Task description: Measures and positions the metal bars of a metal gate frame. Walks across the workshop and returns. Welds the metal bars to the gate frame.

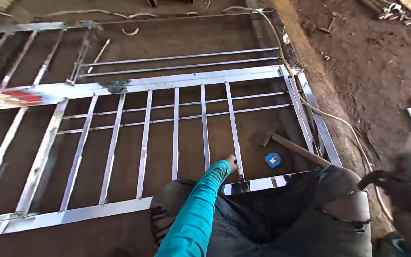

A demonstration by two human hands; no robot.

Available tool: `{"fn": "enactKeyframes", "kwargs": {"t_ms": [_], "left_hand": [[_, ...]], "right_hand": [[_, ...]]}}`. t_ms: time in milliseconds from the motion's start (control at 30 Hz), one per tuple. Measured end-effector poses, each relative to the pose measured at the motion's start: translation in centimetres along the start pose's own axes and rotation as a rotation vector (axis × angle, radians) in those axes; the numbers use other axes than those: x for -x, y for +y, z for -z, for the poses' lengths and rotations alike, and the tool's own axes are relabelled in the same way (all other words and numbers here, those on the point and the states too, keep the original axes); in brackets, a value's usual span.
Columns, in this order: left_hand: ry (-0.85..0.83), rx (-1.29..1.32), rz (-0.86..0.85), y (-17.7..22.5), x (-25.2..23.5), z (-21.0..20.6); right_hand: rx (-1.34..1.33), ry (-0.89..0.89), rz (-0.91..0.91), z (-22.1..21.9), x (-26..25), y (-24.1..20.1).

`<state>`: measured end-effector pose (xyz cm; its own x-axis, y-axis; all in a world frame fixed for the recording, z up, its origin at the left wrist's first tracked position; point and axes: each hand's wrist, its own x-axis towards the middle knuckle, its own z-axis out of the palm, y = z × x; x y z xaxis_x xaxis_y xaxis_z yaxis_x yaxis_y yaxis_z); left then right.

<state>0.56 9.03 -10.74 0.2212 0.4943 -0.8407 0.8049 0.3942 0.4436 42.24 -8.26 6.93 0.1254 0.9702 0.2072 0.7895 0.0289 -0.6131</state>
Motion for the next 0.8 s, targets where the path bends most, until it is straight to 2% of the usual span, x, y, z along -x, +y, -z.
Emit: {"fn": "enactKeyframes", "kwargs": {"t_ms": [100,167,367,500,800], "left_hand": [[0.038,0.028,-0.037,-0.3,-0.4,0.1],[0.054,0.004,-0.041,-0.4,-0.6,0.3],[0.04,-0.039,0.018,0.8,0.2,1.4],[0.04,-0.036,0.014,0.7,-0.1,1.5],[0.027,-0.024,0.033,0.9,-0.1,1.7]], "right_hand": [[-0.127,-0.222,-0.036,-4.2,2.4,-4.4],[-0.1,-0.334,0.005,-7.5,3.6,-6.9],[0.112,-0.508,0.145,-15.8,5.8,-8.5],[0.206,-0.537,0.177,-17.9,6.0,-8.3],[0.249,-0.586,0.161,-19.3,5.4,-7.8]]}}
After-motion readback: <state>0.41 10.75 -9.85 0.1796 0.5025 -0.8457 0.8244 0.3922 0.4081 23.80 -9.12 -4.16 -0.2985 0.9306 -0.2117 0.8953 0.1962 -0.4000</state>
